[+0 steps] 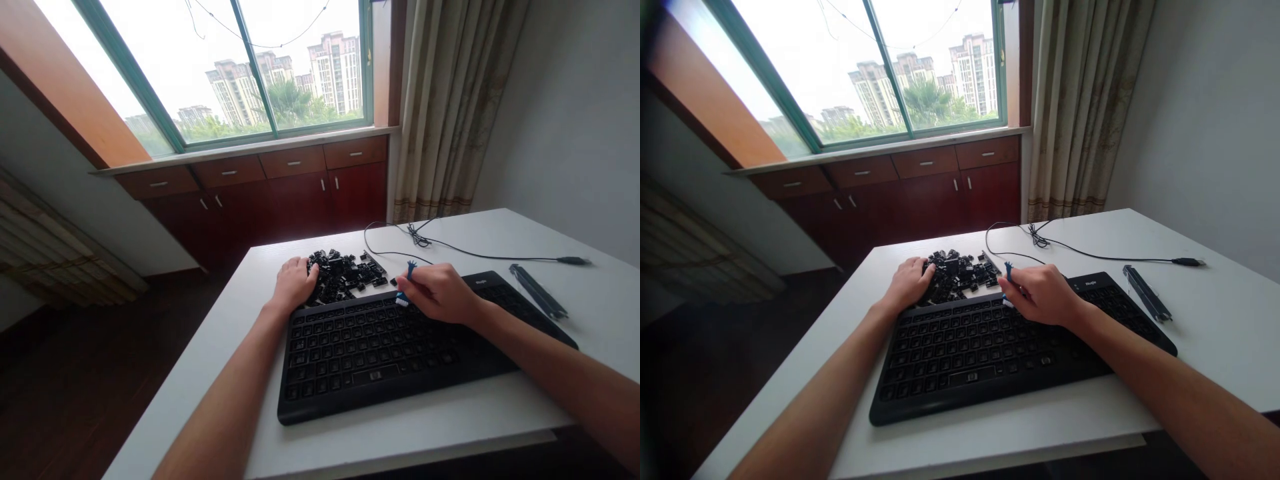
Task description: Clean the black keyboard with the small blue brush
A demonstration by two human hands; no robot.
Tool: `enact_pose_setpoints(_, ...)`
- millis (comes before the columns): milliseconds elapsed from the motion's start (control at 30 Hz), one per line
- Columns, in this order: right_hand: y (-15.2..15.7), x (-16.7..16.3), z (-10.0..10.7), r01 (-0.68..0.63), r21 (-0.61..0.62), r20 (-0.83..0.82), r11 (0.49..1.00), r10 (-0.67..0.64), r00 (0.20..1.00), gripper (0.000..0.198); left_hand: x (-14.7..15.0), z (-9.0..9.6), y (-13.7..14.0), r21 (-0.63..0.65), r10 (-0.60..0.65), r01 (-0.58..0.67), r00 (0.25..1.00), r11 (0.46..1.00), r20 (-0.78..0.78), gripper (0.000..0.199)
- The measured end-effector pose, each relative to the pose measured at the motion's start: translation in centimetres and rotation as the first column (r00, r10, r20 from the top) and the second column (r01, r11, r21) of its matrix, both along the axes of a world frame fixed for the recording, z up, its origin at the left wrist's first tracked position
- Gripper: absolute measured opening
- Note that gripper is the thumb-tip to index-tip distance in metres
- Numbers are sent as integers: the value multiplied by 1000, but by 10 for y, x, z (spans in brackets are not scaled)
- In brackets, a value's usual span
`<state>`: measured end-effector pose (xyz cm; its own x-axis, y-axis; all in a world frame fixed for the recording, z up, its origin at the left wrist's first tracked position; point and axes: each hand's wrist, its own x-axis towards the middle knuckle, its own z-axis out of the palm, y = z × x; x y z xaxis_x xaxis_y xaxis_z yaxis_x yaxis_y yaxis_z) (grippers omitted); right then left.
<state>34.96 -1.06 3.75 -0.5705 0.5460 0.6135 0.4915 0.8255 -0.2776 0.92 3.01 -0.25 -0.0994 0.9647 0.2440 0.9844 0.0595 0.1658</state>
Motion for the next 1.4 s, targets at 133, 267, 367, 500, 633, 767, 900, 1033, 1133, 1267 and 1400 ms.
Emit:
enact_pose_setpoints(133,-2,0,0,-80,-143,-33,987,76,997,33,-1,-1,0,-5,-5,5,1000,1000,6,57)
enact_pose_setpoints(267,-1,-4,-2,4,-308,-2,951,-5,1000,35,-2,-2,1,-8,-13,13,1000,1000,10,58)
enact_pose_setpoints(367,2,-5,-2,109,-290,21,951,-107,994,37,-2,-1,2,-12,-15,15,1000,1000,5,58)
enact_pose_setpoints(500,3,-2,1,122,-162,4,979,-123,992,36,-2,-1,3,-13,-19,19,1000,1000,-3,59)
enact_pose_setpoints(633,1,-2,1,17,-77,-1,997,-17,1000,37,-3,-2,3,-11,-14,14,1000,1000,-7,59)
enact_pose_setpoints(767,0,-3,-1,-58,-20,18,998,59,998,36,-4,-3,4,-11,-24,23,1000,1000,-15,59)
enact_pose_setpoints(900,1,0,-2,-155,-24,42,988,156,987,29,-4,-3,4,5,-33,33,999,999,-17,58)
enact_pose_setpoints(1033,0,1,-2,-198,-9,31,980,198,980,27,-4,-3,4,-1,-31,30,999,1000,-12,59)
enact_pose_setpoints(1133,0,0,-1,-198,-8,30,980,198,980,28,-4,-3,4,-4,-22,22,1000,1000,-15,60)
enact_pose_setpoints(1267,1,-1,-1,-175,-11,33,985,175,984,28,-4,-4,3,-2,-19,19,1000,1000,-15,60)
enact_pose_setpoints(1400,2,0,-2,-163,-26,48,986,164,985,27,-3,-4,2,-12,-26,26,1000,1000,-4,61)
